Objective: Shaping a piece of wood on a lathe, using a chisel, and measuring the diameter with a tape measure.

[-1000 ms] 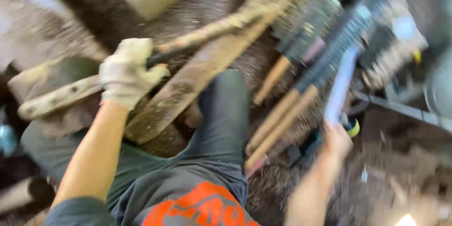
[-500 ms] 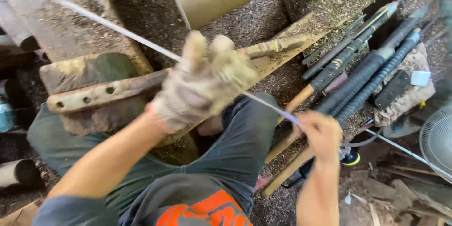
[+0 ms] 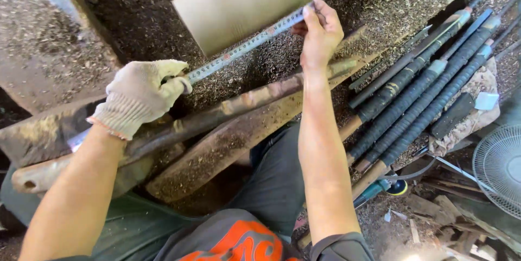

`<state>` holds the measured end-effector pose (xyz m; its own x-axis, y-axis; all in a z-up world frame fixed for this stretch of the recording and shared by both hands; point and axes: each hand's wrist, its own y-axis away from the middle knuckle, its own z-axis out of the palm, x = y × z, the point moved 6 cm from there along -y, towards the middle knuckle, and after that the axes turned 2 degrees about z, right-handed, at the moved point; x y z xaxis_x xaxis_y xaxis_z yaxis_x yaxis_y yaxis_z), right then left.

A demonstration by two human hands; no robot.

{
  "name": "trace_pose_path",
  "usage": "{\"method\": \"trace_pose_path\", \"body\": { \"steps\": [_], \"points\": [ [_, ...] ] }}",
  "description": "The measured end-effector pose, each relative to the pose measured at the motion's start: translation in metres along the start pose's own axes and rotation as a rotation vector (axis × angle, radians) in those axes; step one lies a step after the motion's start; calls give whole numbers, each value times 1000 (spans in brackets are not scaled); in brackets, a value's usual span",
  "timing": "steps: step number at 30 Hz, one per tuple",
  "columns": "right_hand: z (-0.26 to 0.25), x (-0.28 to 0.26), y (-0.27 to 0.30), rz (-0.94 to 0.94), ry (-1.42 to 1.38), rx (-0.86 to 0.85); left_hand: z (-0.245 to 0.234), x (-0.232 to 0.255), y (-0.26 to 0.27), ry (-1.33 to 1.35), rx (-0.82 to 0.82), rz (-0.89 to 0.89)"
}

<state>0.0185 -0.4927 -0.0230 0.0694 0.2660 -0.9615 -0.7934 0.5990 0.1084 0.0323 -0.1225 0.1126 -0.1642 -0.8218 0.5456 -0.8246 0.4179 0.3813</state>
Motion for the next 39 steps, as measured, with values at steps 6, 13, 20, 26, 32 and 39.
{"method": "trace_pose_path", "body": {
  "steps": [6, 13, 20, 26, 32, 39],
  "points": [
    [-6, -1, -4, -118, 143, 131, -6, 18, -18, -89, -151, -44],
    [-17, -3, -15, -135, 216, 136, 5, 6, -24, 75, -211, -189],
    [-24, -1, -28, -161, 244, 105, 10, -1, -32, 7, -245, -189],
    [-28, -3, -31, -145, 196, 45, 19, -15, -38, 76, -218, -169],
    [-26, -5, -30, -150, 183, -4, 19, -14, -41, 35, -261, -147],
    [-26, -7, -28, -168, 241, -13, 25, -18, -43, 38, -288, -208]
  ]
}}
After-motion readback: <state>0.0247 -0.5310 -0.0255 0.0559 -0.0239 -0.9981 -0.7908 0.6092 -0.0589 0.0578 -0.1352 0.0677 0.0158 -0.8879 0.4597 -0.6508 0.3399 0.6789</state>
